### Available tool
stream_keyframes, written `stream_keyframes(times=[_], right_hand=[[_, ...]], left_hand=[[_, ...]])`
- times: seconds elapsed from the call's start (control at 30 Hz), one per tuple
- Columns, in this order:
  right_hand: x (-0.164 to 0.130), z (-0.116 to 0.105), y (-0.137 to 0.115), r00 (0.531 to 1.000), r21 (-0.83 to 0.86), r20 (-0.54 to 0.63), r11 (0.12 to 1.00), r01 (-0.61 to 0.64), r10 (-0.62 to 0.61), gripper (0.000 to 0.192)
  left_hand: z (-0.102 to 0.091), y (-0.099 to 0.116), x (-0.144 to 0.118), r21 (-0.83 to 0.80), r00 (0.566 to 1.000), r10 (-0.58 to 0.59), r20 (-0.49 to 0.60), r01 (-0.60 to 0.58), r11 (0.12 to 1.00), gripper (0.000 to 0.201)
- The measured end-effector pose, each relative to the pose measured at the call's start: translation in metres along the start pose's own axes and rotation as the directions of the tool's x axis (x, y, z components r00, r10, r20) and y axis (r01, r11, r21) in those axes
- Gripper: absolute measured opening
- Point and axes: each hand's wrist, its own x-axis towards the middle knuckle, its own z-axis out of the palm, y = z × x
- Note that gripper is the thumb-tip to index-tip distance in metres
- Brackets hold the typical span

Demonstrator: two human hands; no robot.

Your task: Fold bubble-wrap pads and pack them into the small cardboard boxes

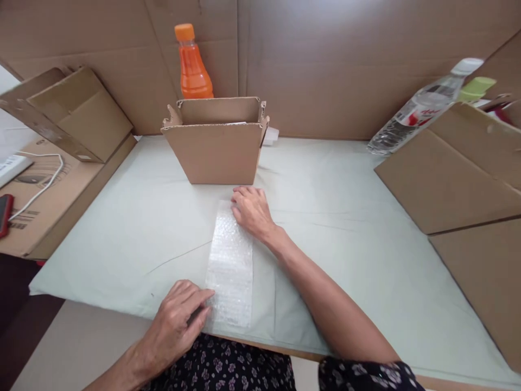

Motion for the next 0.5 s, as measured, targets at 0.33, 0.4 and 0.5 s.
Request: stream_keyframes(times=[0.33, 0.4, 0.5], right_hand=[[-0.035, 0.016, -0.010, 0.992, -0.073, 0.062, 0.990, 0.117, -0.113, 0.047], [-0.037, 0.021, -0.012, 0.985, -0.080, 0.126, 0.988, 0.130, -0.119, 0.046], [-0.036, 0.026, -0.013, 0.984, -0.094, 0.139, 0.988, 0.125, -0.111, 0.048]], left_hand=[[0.005, -0.018, 0.054, 0.224, 0.991, 0.131, 0.024, -0.133, 0.965, 0.036], [0.022, -0.019, 0.056, 0.283, 0.983, 0.137, 0.123, -0.167, 0.945, 0.044], [0.038, -0.021, 0.049, 0.326, 0.976, 0.116, 0.187, -0.173, 0.929, 0.052]])
